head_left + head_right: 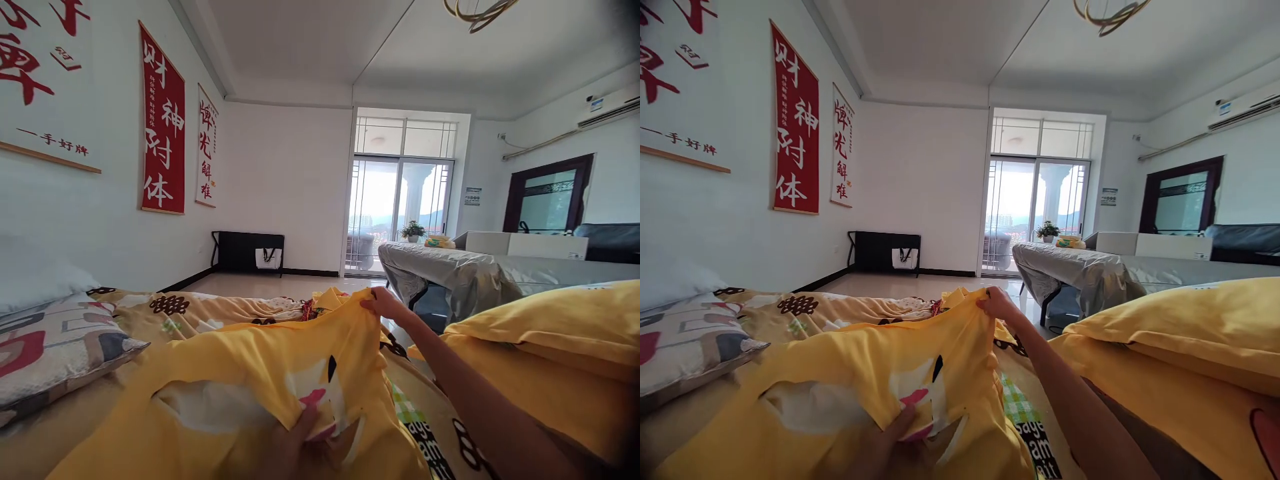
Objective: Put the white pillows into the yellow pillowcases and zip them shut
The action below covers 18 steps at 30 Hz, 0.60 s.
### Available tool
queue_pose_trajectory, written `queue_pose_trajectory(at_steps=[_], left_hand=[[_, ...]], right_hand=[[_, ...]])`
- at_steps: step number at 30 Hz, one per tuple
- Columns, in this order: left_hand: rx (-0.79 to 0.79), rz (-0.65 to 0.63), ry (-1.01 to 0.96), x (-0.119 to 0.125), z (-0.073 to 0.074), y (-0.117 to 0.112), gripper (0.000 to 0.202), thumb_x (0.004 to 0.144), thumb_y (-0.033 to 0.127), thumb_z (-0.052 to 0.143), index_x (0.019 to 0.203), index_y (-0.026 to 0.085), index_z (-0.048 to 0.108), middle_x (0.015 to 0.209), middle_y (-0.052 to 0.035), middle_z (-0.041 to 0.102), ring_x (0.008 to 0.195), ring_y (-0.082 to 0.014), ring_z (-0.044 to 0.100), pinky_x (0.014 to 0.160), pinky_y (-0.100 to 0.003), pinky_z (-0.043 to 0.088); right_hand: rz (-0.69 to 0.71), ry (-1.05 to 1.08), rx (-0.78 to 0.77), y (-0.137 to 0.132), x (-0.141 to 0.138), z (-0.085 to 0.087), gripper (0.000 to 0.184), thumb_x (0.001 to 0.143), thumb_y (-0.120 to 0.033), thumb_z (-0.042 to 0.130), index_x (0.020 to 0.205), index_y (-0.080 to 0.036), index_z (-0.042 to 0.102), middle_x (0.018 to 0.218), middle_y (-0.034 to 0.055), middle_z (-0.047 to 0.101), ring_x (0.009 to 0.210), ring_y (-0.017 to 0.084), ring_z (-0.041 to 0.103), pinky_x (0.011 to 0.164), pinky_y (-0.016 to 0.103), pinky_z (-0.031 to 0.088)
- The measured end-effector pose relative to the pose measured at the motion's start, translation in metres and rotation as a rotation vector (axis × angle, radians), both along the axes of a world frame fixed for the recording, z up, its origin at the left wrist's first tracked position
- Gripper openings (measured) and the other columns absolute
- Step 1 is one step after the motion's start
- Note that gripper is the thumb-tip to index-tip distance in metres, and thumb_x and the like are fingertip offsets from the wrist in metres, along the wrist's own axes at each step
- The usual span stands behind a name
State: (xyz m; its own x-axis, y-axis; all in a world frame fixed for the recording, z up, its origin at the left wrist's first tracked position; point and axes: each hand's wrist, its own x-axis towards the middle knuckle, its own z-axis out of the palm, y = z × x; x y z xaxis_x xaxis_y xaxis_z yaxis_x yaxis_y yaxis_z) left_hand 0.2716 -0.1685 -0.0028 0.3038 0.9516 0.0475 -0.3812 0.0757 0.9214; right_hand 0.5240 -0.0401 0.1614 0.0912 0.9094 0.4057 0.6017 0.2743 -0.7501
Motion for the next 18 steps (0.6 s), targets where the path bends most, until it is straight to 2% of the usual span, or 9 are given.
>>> queue_pose_trajectory(at_steps=[2, 4, 6, 7, 9, 12, 14, 16, 18], left_hand=[[0.037, -0.063, 0.083, -0.015, 0.01, 0.002, 0.064, 0.053, 0.074, 0.069, 0.084, 0.018, 0.07, 0.088, -0.011, 0.073, 0.065, -0.0228, 0.068, 0.056, -0.032, 0.051], [0.152, -0.162, 0.252, -0.037, 0.028, -0.003, 0.058, 0.056, 0.068, 0.07, 0.076, 0.013, 0.07, 0.073, -0.0109, 0.071, 0.048, -0.0175, 0.061, 0.045, -0.026, 0.042], [0.31, -0.28, 0.413, -0.063, 0.058, -0.014, 0.046, 0.067, 0.057, 0.068, 0.065, 0.011, 0.069, 0.052, -0.0073, 0.064, 0.041, -0.0139, 0.055, 0.043, -0.023, 0.038], [0.372, -0.295, 0.449, -0.075, 0.077, -0.018, 0.045, 0.071, 0.056, 0.064, 0.06, 0.012, 0.067, 0.042, -0.0043, 0.058, 0.037, -0.013, 0.051, 0.042, -0.023, 0.036], [0.505, -0.165, 0.471, -0.093, 0.118, -0.02, 0.048, 0.078, 0.057, 0.053, 0.059, 0.014, 0.064, 0.036, -0.0007, 0.051, 0.036, -0.0142, 0.051, 0.044, -0.024, 0.037], [0.808, 0.354, 0.74, -0.101, 0.175, 0.007, 0.044, 0.083, 0.052, 0.044, 0.065, 0.016, 0.063, 0.053, -0.004, 0.061, 0.054, -0.0181, 0.058, 0.058, -0.029, 0.043], [0.928, 0.597, 1.062, -0.104, 0.197, 0.04, 0.04, 0.083, 0.048, 0.043, 0.078, 0.016, 0.066, 0.076, -0.0098, 0.069, 0.074, -0.0245, 0.063, 0.072, -0.035, 0.044], [0.904, 0.567, 1.21, -0.11, 0.201, 0.074, 0.042, 0.083, 0.044, 0.042, 0.101, 0.014, 0.066, 0.106, -0.0161, 0.069, 0.098, -0.0314, 0.061, 0.089, -0.042, 0.04], [0.818, 0.444, 1.207, -0.118, 0.192, 0.098, 0.05, 0.084, 0.044, 0.041, 0.118, 0.013, 0.06, 0.124, -0.0183, 0.062, 0.114, -0.0332, 0.055, 0.098, -0.044, 0.035]], right_hand=[[-0.09, -0.098, 0.155, -0.011, 0.0, 0.017, 0.018, 0.062, -0.029, 0.066, 0.059, -0.02, 0.05, 0.058, 0.0003, 0.057, 0.062, 0.016, 0.052, 0.056, 0.026, 0.035], [-0.22, -0.207, 0.329, -0.023, -0.002, 0.03, 0.015, 0.07, -0.031, 0.058, 0.065, -0.021, 0.048, 0.066, 0.0025, 0.059, 0.066, 0.018, 0.053, 0.058, 0.026, 0.034], [-0.302, -0.301, 0.415, -0.033, -0.007, 0.038, 0.014, 0.076, -0.032, 0.051, 0.067, -0.022, 0.045, 0.066, 0.0029, 0.058, 0.062, 0.018, 0.051, 0.057, 0.027, 0.032], [-0.286, -0.336, 0.42, -0.037, -0.01, 0.041, 0.015, 0.076, -0.032, 0.05, 0.067, -0.023, 0.043, 0.063, 0.002, 0.056, 0.059, 0.017, 0.049, 0.057, 0.027, 0.031], [-0.212, -0.383, 0.451, -0.045, -0.019, 0.047, 0.02, 0.076, -0.034, 0.05, 0.064, -0.023, 0.038, 0.056, -0.0006, 0.051, 0.054, 0.016, 0.043, 0.055, 0.027, 0.029], [-0.251, -0.275, 0.637, -0.053, -0.036, 0.06, 0.029, 0.08, -0.039, 0.045, 0.06, -0.023, 0.03, 0.052, -0.0024, 0.043, 0.052, 0.014, 0.036, 0.053, 0.027, 0.026], [-0.25, -0.248, 0.696, -0.058, -0.047, 0.072, 0.03, 0.082, -0.038, 0.041, 0.059, -0.023, 0.028, 0.051, -0.0027, 0.04, 0.051, 0.013, 0.033, 0.053, 0.027, 0.024], [-0.153, -0.33, 0.696, -0.065, -0.053, 0.085, 0.028, 0.082, -0.037, 0.04, 0.06, -0.023, 0.029, 0.05, -0.0032, 0.039, 0.051, 0.013, 0.03, 0.053, 0.027, 0.024], [-0.1, -0.396, 0.726, -0.075, -0.052, 0.1, 0.026, 0.082, -0.036, 0.04, 0.061, -0.022, 0.031, 0.05, -0.0037, 0.038, 0.051, 0.012, 0.03, 0.053, 0.027, 0.024]])
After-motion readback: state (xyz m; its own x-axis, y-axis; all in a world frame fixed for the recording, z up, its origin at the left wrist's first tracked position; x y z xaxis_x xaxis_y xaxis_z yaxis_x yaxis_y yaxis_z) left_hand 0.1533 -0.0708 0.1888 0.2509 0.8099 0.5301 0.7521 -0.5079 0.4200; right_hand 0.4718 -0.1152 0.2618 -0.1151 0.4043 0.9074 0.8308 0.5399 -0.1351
